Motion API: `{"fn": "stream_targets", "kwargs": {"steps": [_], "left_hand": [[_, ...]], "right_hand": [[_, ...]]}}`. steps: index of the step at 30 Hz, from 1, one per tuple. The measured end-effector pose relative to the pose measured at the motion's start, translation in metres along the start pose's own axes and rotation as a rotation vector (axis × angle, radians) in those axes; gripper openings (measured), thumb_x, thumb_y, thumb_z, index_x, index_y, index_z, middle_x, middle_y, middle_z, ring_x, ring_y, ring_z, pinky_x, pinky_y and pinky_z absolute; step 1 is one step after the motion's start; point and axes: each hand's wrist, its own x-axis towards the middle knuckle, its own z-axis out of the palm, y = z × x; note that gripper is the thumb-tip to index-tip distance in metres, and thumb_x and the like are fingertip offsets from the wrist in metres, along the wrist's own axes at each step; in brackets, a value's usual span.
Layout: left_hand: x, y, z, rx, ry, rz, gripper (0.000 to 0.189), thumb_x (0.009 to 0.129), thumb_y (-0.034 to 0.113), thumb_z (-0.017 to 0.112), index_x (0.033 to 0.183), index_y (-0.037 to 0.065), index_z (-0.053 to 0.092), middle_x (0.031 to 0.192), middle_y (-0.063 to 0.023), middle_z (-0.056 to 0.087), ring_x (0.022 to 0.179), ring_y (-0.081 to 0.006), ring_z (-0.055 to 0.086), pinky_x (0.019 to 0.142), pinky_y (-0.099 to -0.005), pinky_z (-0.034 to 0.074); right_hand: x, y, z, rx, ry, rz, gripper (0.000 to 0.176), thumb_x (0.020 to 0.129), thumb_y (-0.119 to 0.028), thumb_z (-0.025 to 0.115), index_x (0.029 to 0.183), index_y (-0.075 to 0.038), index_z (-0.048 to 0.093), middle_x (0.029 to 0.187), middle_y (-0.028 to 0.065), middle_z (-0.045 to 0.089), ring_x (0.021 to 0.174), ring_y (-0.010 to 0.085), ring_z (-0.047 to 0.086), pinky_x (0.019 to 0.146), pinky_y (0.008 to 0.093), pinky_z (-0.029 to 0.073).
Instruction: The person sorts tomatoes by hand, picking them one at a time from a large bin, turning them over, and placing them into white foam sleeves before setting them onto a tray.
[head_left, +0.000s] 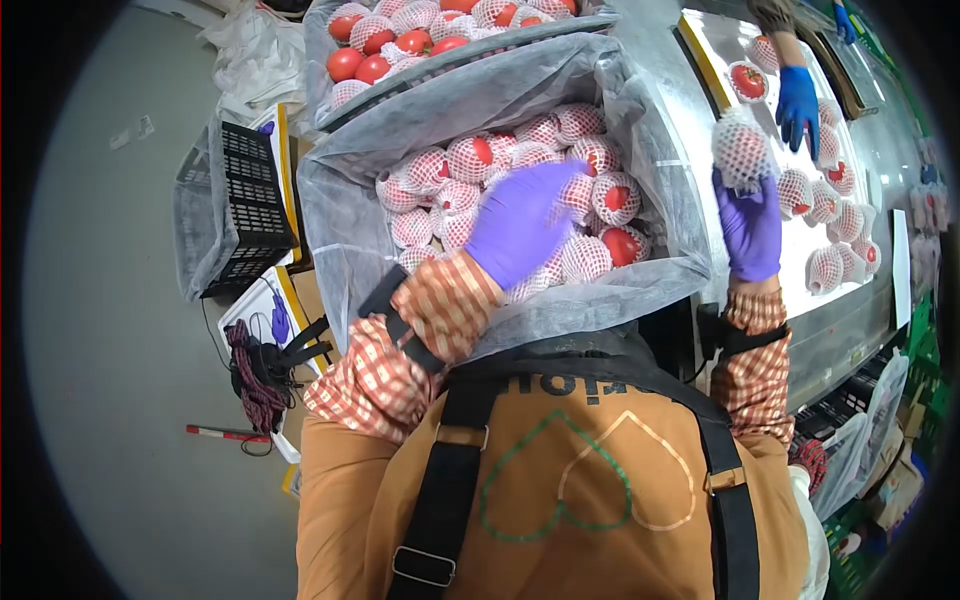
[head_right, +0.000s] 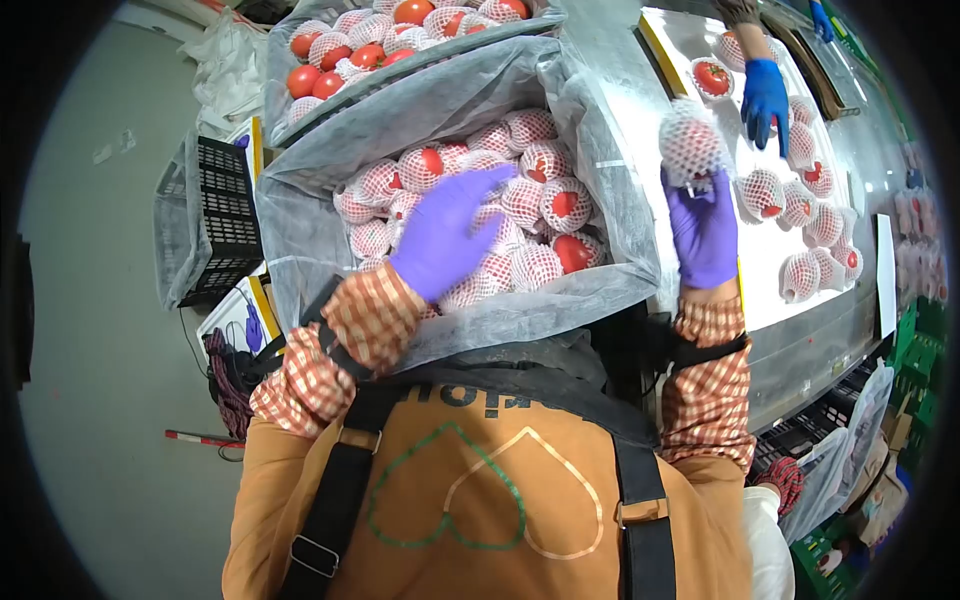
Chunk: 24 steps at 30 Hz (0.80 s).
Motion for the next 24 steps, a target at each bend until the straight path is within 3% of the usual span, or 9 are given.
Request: {"fn": "stream_targets", "kwargs": {"steps": [2,6,7,9,12,15,21,23,24], "left_hand": [[-0.012,-0.07,0.004,0.283,0.018,-0.112,0.049,0.079,0.02,0.064,0.125,0.007,0.052,0.109,-0.0152,0.059,0.099,-0.0328,0.057,0.09,-0.0439,0.044],[-0.013,-0.124,-0.004,0.762,-0.126,-0.351,0.066,0.069,0.029,0.073,0.125,0.004,0.047,0.111,-0.0134,0.056,0.104,-0.0306,0.052,0.094,-0.044,0.038],[-0.012,-0.129,-0.001,0.761,-0.129,-0.352,0.066,0.069,0.029,0.073,0.125,0.004,0.047,0.111,-0.0134,0.056,0.104,-0.0306,0.052,0.094,-0.044,0.038],[-0.012,-0.139,0.003,0.813,-0.152,-0.404,0.076,0.066,0.032,0.075,0.127,0.004,0.042,0.111,-0.0134,0.054,0.106,-0.0294,0.049,0.097,-0.0438,0.033],[-0.007,-0.147,0.018,0.893,-0.113,-0.44,0.076,0.064,0.033,0.077,0.125,0.004,0.043,0.109,-0.0145,0.054,0.105,-0.0296,0.05,0.095,-0.0443,0.034],[-0.005,-0.15,0.016,0.847,-0.112,-0.437,0.074,0.062,0.034,0.077,0.121,0.004,0.045,0.107,-0.0147,0.054,0.103,-0.0305,0.05,0.093,-0.044,0.034],[-0.015,-0.138,-0.001,0.654,0.056,-0.253,0.069,0.06,0.034,0.076,0.116,0.006,0.049,0.102,-0.0158,0.056,0.097,-0.0316,0.053,0.09,-0.044,0.035],[-0.018,-0.115,-0.011,0.57,0.026,-0.301,0.067,0.062,0.03,0.077,0.116,0.004,0.049,0.105,-0.017,0.057,0.098,-0.0302,0.056,0.091,-0.0427,0.04],[-0.022,-0.108,-0.012,0.295,0.055,-0.4,0.07,0.062,0.031,0.078,0.119,0.003,0.047,0.107,-0.0164,0.057,0.1,-0.0311,0.057,0.092,-0.0428,0.042]], "right_hand": [[0.027,-0.018,-0.031,0.18,-0.029,0.021,0.042,0.091,-0.009,0.057,0.128,0.006,0.043,0.128,0.0207,0.05,0.12,0.031,0.049,0.105,0.0431,0.042],[0.059,-0.043,-0.086,0.105,0.104,-0.147,0.037,0.094,-0.008,0.049,0.126,0.01,0.042,0.132,0.0217,0.046,0.123,0.0287,0.045,0.105,0.0407,0.042],[0.061,-0.043,-0.086,-0.012,0.094,-0.266,0.035,0.095,-0.007,0.044,0.125,0.012,0.041,0.132,0.0232,0.044,0.124,0.0299,0.045,0.106,0.0404,0.041],[0.055,-0.052,-0.077,0.171,0.264,-0.226,0.033,0.095,-0.003,0.041,0.124,0.014,0.042,0.131,0.0249,0.045,0.124,0.0314,0.044,0.107,0.0402,0.04],[0.042,-0.039,-0.049,0.092,0.238,-0.196,0.034,0.096,-0.003,0.039,0.126,0.014,0.041,0.132,0.0258,0.044,0.126,0.0318,0.043,0.108,0.0407,0.039],[0.004,-0.015,-0.004,-0.159,-0.033,-0.144,0.042,0.096,-0.008,0.042,0.132,0.012,0.038,0.135,0.0216,0.044,0.123,0.0293,0.046,0.106,0.0386,0.04],[-0.072,0.043,0.095,-0.708,-0.161,-0.009,0.04,0.092,-0.014,0.05,0.127,0.003,0.048,0.133,0.0137,0.048,0.119,0.0219,0.05,0.096,0.0318,0.044],[-0.084,0.062,0.106,-0.698,-0.199,0.083,0.04,0.091,-0.016,0.055,0.126,0.002,0.05,0.134,0.0137,0.046,0.119,0.0212,0.049,0.097,0.0337,0.044],[-0.086,0.071,0.105,-0.634,-0.18,0.142,0.044,0.09,-0.018,0.057,0.129,0.001,0.048,0.135,0.0135,0.045,0.12,0.0206,0.048,0.097,0.0348,0.044]]}}
